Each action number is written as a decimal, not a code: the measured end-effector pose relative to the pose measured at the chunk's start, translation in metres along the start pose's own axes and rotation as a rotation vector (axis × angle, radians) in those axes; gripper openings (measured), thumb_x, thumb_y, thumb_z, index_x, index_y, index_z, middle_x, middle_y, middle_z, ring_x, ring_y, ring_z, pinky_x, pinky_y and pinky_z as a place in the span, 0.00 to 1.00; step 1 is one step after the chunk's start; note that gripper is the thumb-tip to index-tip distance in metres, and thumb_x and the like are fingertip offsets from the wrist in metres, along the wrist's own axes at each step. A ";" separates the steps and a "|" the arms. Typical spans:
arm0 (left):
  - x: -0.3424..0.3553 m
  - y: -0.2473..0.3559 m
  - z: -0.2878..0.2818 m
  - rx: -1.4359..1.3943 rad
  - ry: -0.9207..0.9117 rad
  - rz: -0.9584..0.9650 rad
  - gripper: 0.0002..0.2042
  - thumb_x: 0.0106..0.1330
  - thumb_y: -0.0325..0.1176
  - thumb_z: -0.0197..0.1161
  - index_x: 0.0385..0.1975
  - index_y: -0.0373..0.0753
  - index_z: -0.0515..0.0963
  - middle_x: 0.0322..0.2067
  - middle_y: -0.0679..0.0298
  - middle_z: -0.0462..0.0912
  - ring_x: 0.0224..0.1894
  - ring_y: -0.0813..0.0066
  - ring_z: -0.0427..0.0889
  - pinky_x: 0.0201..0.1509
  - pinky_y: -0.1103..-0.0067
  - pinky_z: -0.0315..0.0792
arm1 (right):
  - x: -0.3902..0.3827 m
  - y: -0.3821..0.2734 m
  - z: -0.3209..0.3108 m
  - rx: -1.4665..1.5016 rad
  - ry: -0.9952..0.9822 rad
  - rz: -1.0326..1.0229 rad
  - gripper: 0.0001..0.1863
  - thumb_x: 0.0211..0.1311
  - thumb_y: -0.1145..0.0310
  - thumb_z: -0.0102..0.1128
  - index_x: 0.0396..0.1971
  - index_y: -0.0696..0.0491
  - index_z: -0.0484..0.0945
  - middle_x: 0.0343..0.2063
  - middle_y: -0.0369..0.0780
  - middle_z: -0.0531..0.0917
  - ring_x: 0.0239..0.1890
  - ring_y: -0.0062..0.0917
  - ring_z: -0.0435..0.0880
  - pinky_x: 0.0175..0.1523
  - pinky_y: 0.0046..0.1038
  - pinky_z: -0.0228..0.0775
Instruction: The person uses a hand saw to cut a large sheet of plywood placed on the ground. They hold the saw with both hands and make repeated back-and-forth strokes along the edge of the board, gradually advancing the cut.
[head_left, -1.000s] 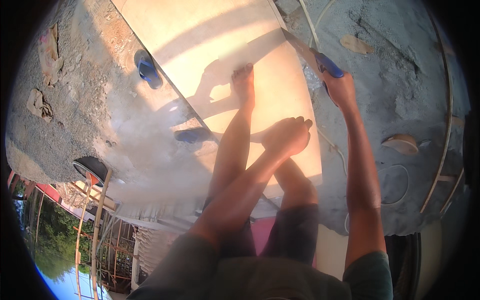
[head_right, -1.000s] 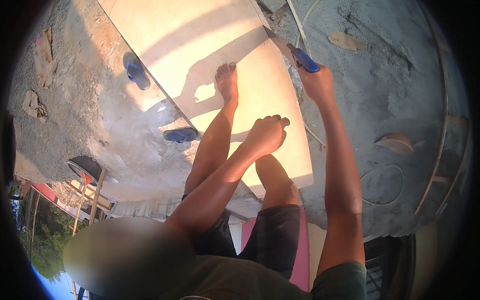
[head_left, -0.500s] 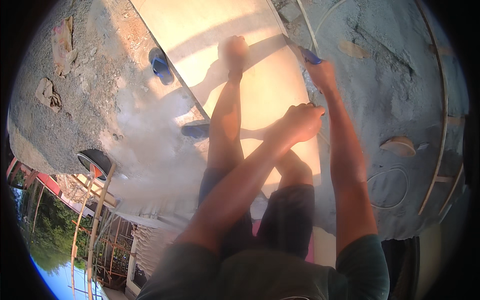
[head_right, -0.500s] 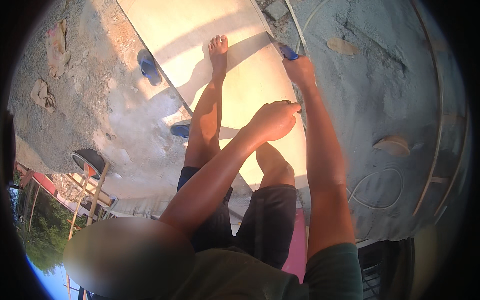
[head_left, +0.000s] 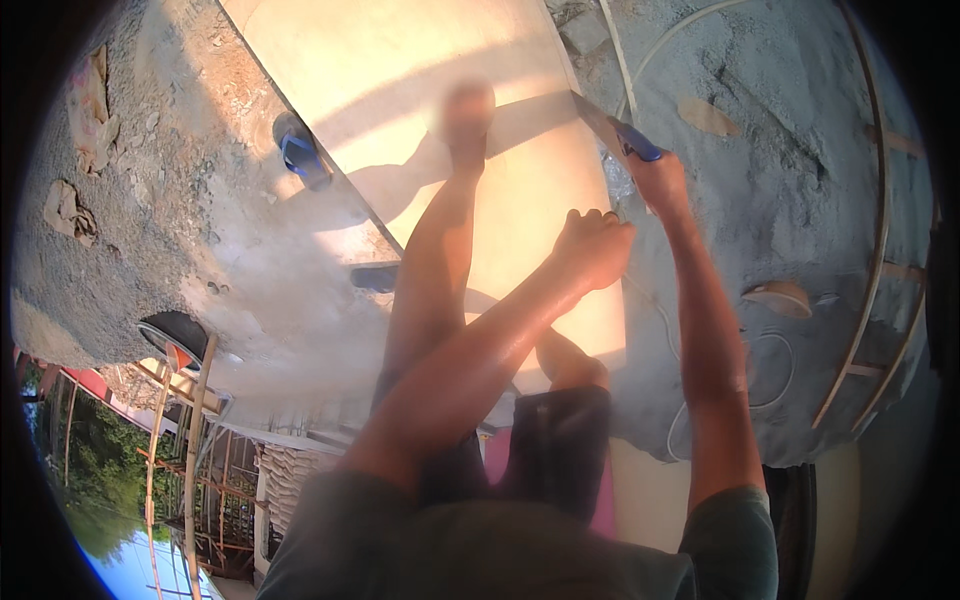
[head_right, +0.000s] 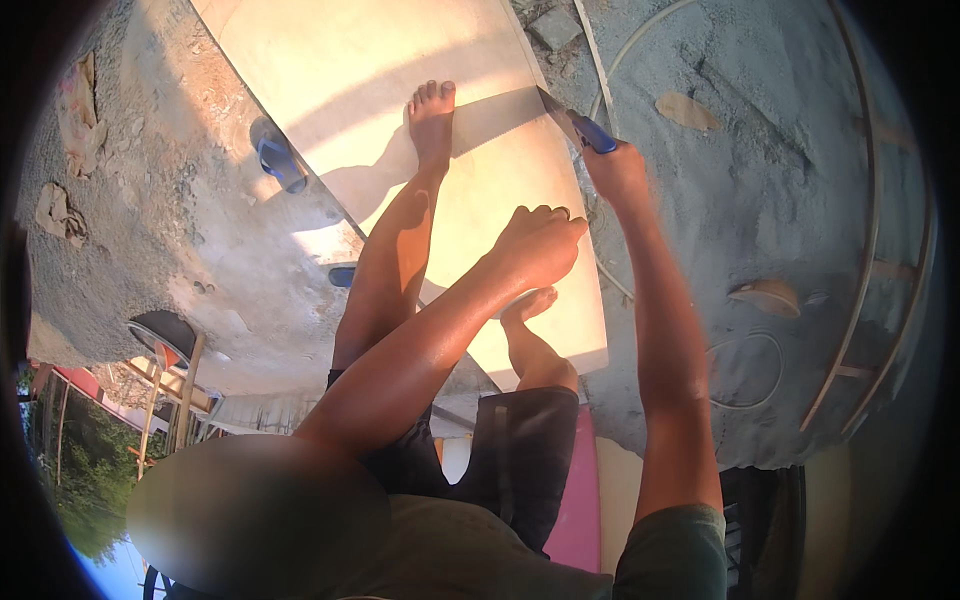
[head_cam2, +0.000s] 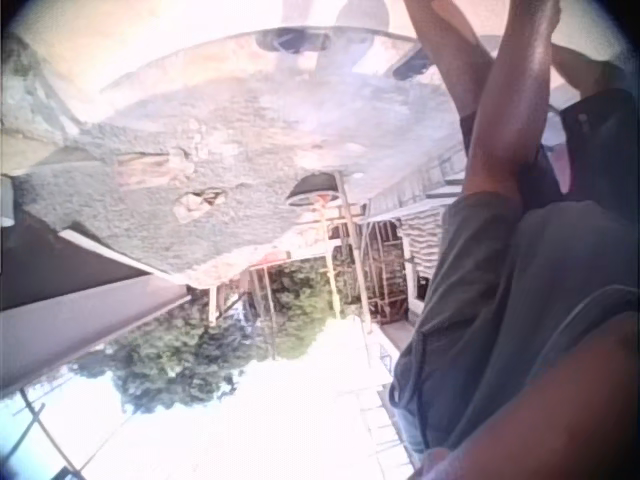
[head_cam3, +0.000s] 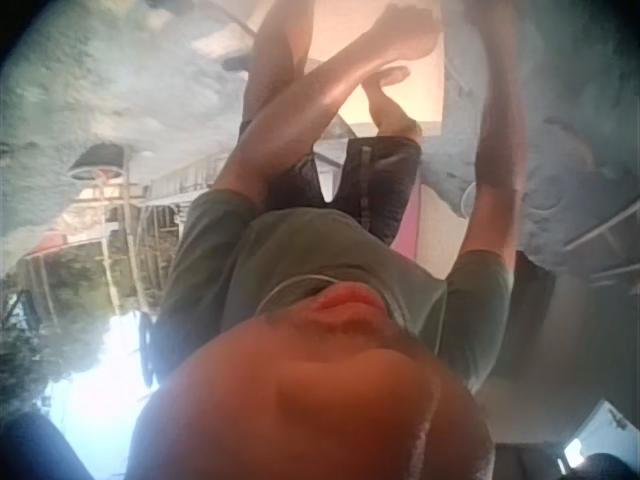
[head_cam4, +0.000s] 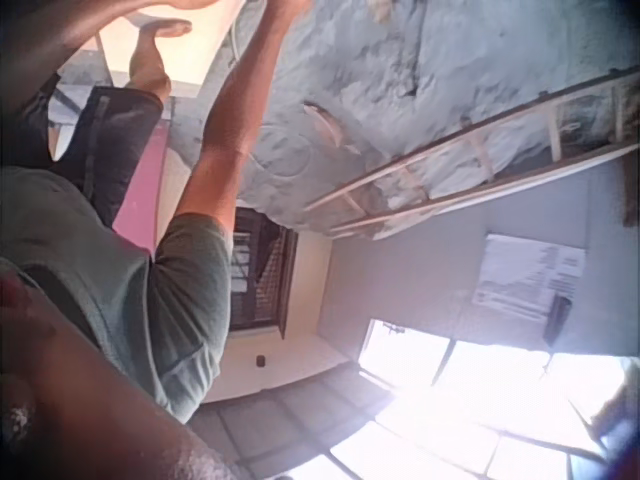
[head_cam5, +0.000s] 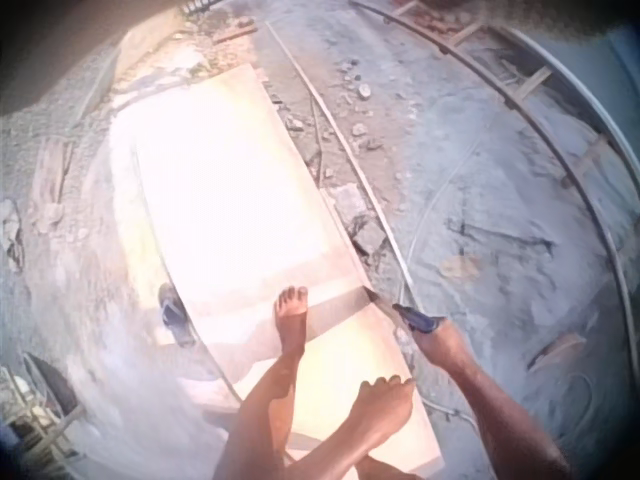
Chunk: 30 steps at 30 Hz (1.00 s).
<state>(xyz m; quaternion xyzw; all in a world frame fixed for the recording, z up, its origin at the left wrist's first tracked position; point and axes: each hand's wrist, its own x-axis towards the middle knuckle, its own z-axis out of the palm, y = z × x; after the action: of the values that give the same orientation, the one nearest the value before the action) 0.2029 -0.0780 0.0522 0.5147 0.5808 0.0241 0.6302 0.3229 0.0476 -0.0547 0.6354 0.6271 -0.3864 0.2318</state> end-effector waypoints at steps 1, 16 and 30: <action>0.006 0.005 0.001 -0.061 0.030 0.021 0.13 0.66 0.26 0.51 0.47 0.37 0.79 0.44 0.54 0.83 0.50 0.55 0.82 0.56 0.60 0.70 | 0.016 0.013 0.010 -0.006 0.022 0.053 0.21 0.55 0.55 0.64 0.37 0.60 0.85 0.33 0.57 0.86 0.41 0.53 0.86 0.47 0.41 0.78; -0.009 0.009 0.036 0.077 -0.066 0.020 0.10 0.64 0.28 0.56 0.43 0.37 0.79 0.42 0.56 0.83 0.47 0.58 0.83 0.51 0.63 0.73 | -0.012 0.039 0.015 0.070 -0.005 -0.051 0.22 0.56 0.55 0.63 0.32 0.63 0.83 0.24 0.53 0.84 0.29 0.43 0.85 0.37 0.39 0.75; 0.001 0.006 0.069 0.097 -0.069 0.052 0.12 0.65 0.29 0.56 0.45 0.38 0.81 0.45 0.55 0.84 0.49 0.58 0.83 0.54 0.62 0.72 | -0.096 0.077 -0.041 0.233 0.028 0.045 0.16 0.58 0.61 0.63 0.28 0.63 0.81 0.16 0.38 0.79 0.20 0.21 0.75 0.28 0.31 0.66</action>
<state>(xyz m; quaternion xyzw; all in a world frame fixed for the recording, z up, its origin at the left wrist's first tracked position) 0.2586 -0.1175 0.0418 0.5601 0.5457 -0.0052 0.6232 0.4143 0.0119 0.0303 0.6773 0.5667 -0.4424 0.1564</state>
